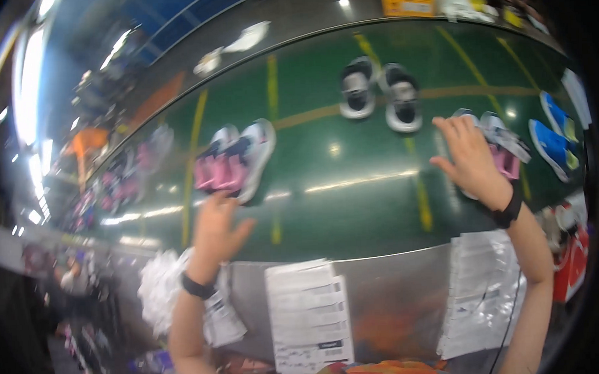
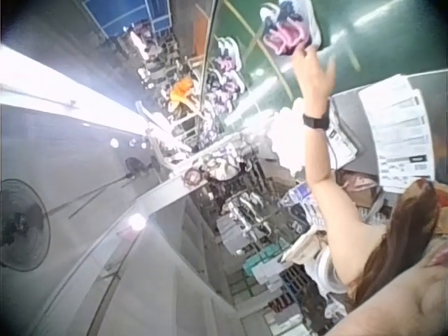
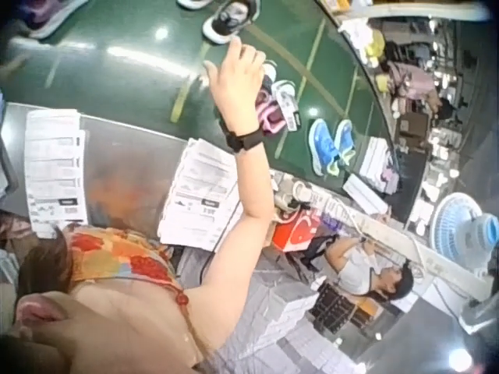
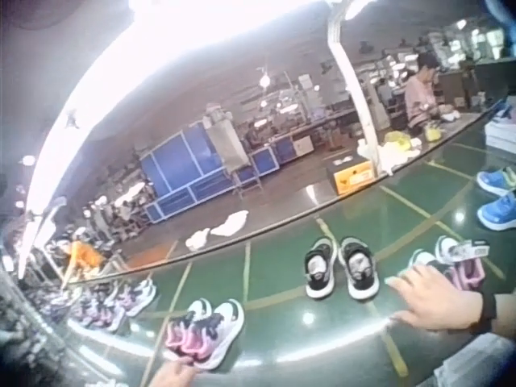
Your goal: Inspecting manufactured shoes and matching them with product labels and barcodes.
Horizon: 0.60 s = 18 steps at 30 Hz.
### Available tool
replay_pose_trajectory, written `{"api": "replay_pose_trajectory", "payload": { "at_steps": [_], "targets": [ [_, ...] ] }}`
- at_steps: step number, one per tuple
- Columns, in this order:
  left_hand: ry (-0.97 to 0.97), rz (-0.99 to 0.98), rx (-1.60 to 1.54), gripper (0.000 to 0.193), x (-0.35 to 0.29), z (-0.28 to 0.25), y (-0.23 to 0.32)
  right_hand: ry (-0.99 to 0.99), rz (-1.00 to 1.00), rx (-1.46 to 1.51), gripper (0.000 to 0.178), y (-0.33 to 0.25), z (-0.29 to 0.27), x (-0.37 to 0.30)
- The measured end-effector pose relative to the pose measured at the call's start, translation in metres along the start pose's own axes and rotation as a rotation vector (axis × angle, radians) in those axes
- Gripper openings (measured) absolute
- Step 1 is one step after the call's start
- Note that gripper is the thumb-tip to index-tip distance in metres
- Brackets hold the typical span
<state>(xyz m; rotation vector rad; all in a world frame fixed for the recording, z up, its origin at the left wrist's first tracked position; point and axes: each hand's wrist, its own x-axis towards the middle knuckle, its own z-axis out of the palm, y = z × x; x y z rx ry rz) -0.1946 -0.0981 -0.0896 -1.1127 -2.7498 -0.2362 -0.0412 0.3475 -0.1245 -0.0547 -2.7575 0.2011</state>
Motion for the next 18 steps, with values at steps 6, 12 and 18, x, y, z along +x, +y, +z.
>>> {"api": "replay_pose_trajectory", "payload": {
  "at_steps": [6,12,18],
  "targets": [
    [-0.312,0.068,-0.422,0.044,-0.105,-0.026,0.109,-0.284,0.108,-0.092,0.098,0.019,0.098,0.126],
    [-0.288,-0.365,-0.524,0.043,-0.178,-0.029,0.125,-0.384,0.211,-0.008,0.078,-0.011,0.114,0.182],
    [-0.167,-0.163,-0.619,0.041,-0.162,-0.010,0.139,-0.170,0.365,-0.001,0.064,-0.004,0.100,0.101]
  ]
}}
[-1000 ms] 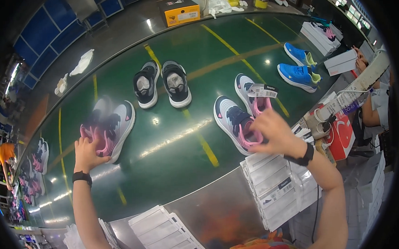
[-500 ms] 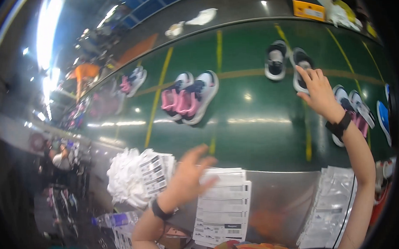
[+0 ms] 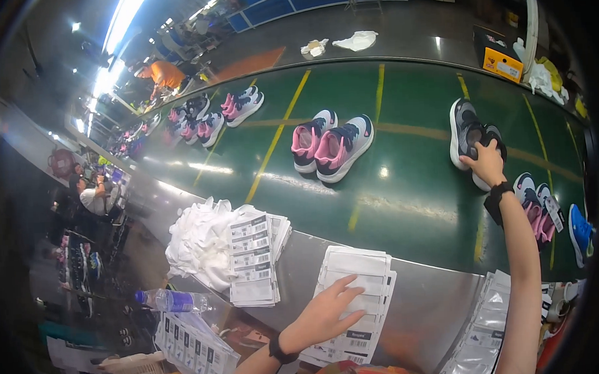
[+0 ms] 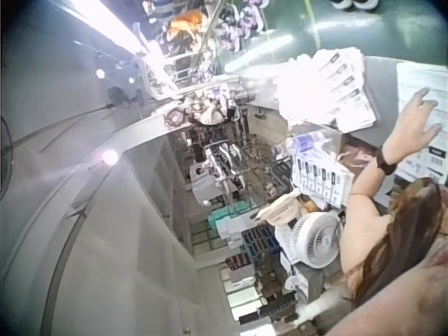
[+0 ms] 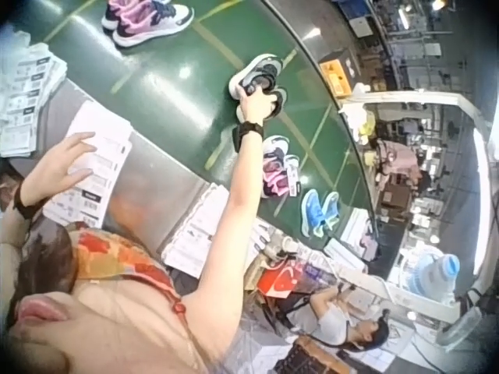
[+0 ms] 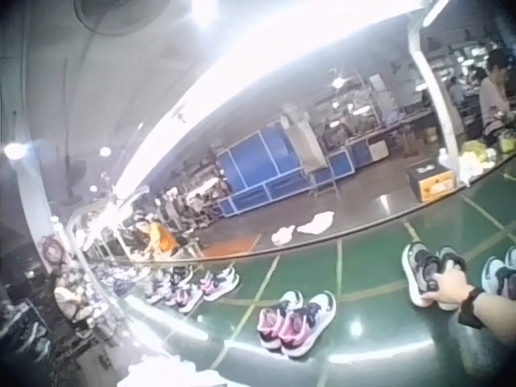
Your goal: Inspecting manufactured shoes and matching them with product labels and barcodes.
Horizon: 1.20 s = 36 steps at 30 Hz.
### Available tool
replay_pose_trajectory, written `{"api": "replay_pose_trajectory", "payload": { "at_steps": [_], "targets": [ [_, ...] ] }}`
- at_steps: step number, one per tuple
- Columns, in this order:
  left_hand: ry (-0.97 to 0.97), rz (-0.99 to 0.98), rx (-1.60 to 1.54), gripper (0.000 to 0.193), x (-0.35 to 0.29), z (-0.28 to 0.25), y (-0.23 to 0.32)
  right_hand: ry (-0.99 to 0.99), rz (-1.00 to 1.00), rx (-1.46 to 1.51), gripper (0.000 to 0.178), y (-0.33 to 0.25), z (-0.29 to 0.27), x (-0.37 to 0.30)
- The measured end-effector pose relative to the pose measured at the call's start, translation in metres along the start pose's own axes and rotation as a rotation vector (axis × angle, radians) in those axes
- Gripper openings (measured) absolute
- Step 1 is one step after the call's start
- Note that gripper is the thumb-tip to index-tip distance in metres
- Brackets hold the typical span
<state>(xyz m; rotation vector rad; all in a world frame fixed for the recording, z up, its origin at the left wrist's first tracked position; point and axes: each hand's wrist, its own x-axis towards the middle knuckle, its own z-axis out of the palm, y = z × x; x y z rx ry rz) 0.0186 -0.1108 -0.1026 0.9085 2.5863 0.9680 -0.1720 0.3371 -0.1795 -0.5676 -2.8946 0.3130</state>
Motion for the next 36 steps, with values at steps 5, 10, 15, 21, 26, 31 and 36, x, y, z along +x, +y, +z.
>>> {"api": "replay_pose_trajectory", "payload": {
  "at_steps": [5,10,15,21,26,31,36],
  "targets": [
    [-0.088,0.192,-0.192,0.050,0.038,0.017,0.036,-0.045,-0.068,0.134,0.051,0.005,-0.090,-0.104],
    [-0.017,0.090,-0.334,0.071,0.044,0.040,0.045,-0.154,-0.235,0.288,0.042,-0.061,-0.143,-0.249],
    [-0.066,0.172,-0.152,0.066,0.043,0.094,0.058,-0.053,-0.182,0.239,0.040,-0.076,-0.098,-0.383],
    [-0.139,0.122,-0.182,0.059,0.031,0.095,0.057,0.199,-0.130,0.488,0.035,-0.032,-0.114,-0.399],
    [0.032,0.440,0.042,0.050,0.052,0.098,0.051,0.153,-0.268,0.351,0.037,-0.007,-0.102,-0.359],
    [-0.007,0.650,0.018,0.026,0.080,0.078,0.063,0.024,-0.476,0.368,0.028,-0.008,-0.112,-0.327],
    [-0.163,0.329,-0.319,0.011,0.101,0.052,0.067,-0.361,-0.126,0.789,0.011,-0.016,-0.126,-0.295]
  ]
}}
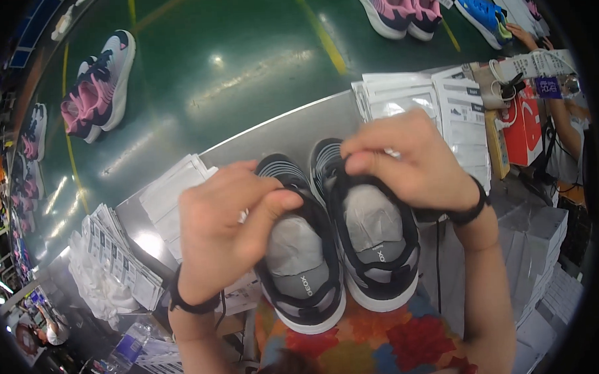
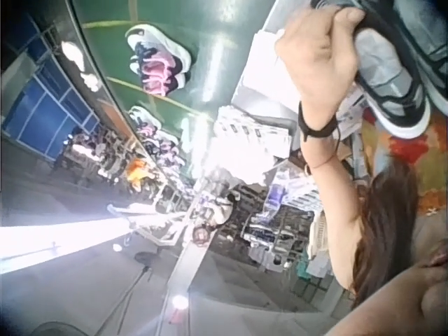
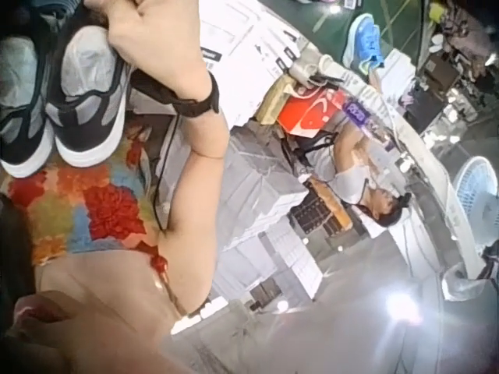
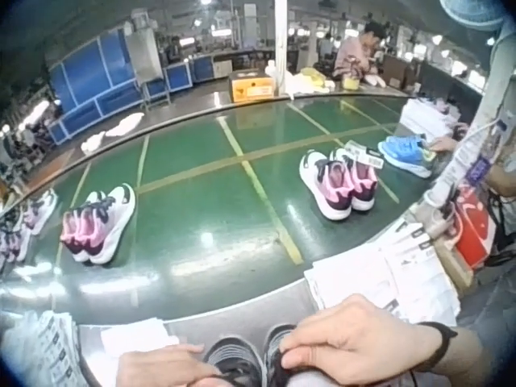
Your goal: Inspecting manufactured shoes and matching them with product labels and barcodes.
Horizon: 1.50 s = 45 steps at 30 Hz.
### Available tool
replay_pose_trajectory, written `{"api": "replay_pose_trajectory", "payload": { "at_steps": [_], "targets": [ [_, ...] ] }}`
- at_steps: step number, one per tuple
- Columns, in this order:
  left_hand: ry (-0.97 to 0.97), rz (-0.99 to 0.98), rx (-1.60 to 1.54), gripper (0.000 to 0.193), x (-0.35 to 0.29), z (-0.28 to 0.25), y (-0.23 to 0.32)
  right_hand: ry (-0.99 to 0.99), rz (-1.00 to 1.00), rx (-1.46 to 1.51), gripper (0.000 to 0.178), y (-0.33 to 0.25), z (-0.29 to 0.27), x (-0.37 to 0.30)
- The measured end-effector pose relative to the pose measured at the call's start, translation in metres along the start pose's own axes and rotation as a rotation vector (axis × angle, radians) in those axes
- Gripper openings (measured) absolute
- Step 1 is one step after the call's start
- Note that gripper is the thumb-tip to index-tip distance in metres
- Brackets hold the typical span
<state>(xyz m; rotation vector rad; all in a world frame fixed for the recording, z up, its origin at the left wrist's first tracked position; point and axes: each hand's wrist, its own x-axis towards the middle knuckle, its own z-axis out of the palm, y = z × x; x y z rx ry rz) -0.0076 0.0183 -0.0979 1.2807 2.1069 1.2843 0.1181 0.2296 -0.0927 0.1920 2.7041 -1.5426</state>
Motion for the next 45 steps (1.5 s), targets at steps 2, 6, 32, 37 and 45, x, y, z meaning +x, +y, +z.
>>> {"api": "replay_pose_trajectory", "payload": {
  "at_steps": [2,6,32,37,45],
  "targets": [
    [-0.051,-0.208,-0.131,0.011,0.007,-0.002,0.001,-0.061,0.242,0.284,0.014,0.005,-0.001,0.011],
    [-0.103,-0.463,-0.299,0.015,0.013,-0.003,0.003,-0.114,0.308,0.533,0.016,0.021,0.000,0.014],
    [-0.102,-0.294,0.240,0.069,-0.023,0.009,0.031,0.144,0.038,-0.068,0.060,0.003,0.024,-0.050],
    [0.228,-0.204,-0.470,0.073,-0.035,-0.010,0.031,0.472,0.123,0.626,0.071,-0.001,0.017,-0.066],
    [0.478,-0.242,-0.551,0.064,-0.116,0.020,0.005,0.403,-0.003,1.125,0.062,0.047,0.052,-0.080]
  ]
}}
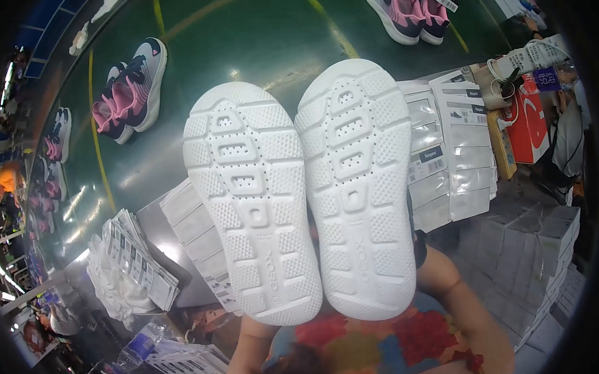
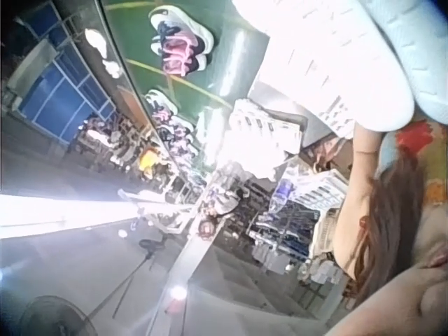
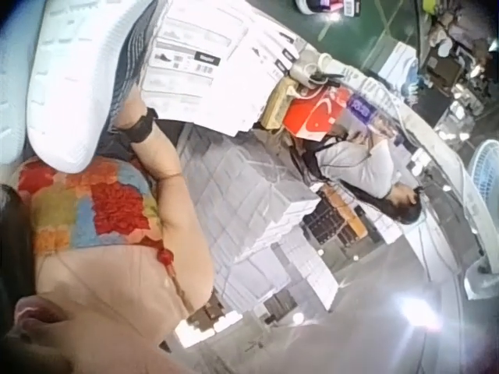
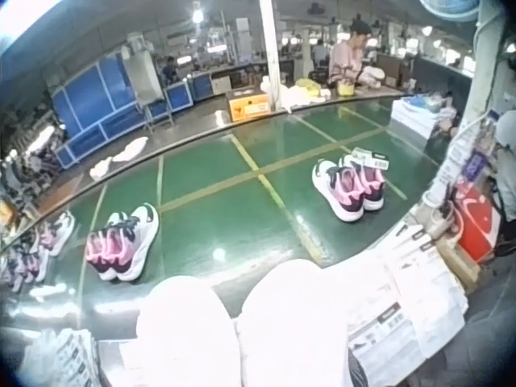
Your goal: Inspecting manufactured shoes and matching them with product labels and barcodes.
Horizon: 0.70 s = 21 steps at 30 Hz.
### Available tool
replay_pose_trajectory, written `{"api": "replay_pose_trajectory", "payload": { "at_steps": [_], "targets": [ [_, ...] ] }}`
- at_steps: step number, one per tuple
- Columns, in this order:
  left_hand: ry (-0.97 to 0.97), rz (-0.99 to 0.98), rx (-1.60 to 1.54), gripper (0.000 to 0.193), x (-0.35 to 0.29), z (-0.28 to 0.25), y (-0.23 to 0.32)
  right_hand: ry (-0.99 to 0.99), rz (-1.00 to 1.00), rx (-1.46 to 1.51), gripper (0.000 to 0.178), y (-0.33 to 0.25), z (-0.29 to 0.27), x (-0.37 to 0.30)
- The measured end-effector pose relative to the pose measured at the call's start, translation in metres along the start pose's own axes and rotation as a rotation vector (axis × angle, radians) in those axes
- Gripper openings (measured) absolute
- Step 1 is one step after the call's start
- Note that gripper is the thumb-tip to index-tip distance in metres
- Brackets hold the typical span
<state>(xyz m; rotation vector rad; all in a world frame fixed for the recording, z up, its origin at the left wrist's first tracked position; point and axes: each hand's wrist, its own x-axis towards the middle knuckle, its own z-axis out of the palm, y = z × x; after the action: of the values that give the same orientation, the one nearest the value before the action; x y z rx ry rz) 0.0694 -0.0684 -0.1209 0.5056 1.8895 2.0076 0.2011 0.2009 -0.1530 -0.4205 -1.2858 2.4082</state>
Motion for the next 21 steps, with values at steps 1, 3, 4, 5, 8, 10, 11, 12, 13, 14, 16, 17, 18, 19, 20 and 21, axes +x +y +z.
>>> {"api": "replay_pose_trajectory", "payload": {
  "at_steps": [1,3,4,5,8,10,11,12,13,14,16,17,18,19,20,21],
  "targets": [
    [0.075,-0.001,0.141,0.065,-0.022,-0.020,-0.002,-0.107,0.044,0.081,0.062,0.032,0.004,0.012],
    [0.074,-0.008,0.203,0.065,-0.022,-0.031,-0.009,-0.174,0.040,0.040,0.061,0.019,0.008,0.013],
    [0.048,-0.003,0.210,0.066,-0.012,-0.027,-0.013,-0.188,0.020,-0.003,0.061,0.002,0.009,0.007],
    [0.028,0.018,0.238,0.066,0.015,-0.015,-0.026,-0.215,-0.011,-0.029,0.061,-0.004,0.006,0.002],
    [0.001,0.069,0.358,0.067,0.058,-0.062,-0.057,-0.317,-0.072,-0.073,0.060,0.018,0.003,0.013],
    [-0.065,0.119,0.381,0.068,0.079,-0.047,-0.083,0.112,0.241,-0.003,0.055,-0.021,0.028,0.072],
    [0.229,-0.309,-0.416,0.054,0.131,-0.012,-0.046,0.028,0.159,-0.119,0.054,-0.016,0.003,0.100],
    [-0.085,-0.190,-0.168,0.046,0.180,-0.002,-0.027,0.136,0.006,-0.184,0.053,-0.003,0.001,0.129],
    [-0.104,-0.130,0.079,0.048,0.214,0.014,-0.034,0.153,-0.034,-0.295,0.048,0.007,-0.012,0.156],
    [-0.096,-0.049,0.336,0.051,0.239,0.022,-0.037,0.147,-0.065,-0.394,0.044,0.010,-0.017,0.172],
    [-0.144,0.235,0.584,0.058,0.282,-0.009,-0.079,-0.005,-0.009,-0.835,0.040,0.003,0.020,0.172],
    [-0.181,0.409,0.909,0.063,0.283,0.001,-0.089,-0.101,-0.032,-0.896,0.039,-0.009,0.027,0.155],
    [-0.099,0.180,1.103,0.064,0.289,0.004,-0.094,-0.206,-0.054,-0.952,0.039,-0.017,0.031,0.131],
    [-0.146,0.159,1.074,0.064,0.289,0.017,-0.091,-0.143,-0.300,-1.055,0.037,-0.018,0.021,0.102],
    [-0.196,0.139,1.042,0.064,0.287,0.032,-0.083,-0.074,-0.546,-1.158,0.035,-0.024,0.006,0.071],
    [-0.188,0.155,1.088,0.064,0.284,0.043,-0.080,0.071,-0.554,-1.227,0.033,-0.036,-0.009,0.043]
  ]
}}
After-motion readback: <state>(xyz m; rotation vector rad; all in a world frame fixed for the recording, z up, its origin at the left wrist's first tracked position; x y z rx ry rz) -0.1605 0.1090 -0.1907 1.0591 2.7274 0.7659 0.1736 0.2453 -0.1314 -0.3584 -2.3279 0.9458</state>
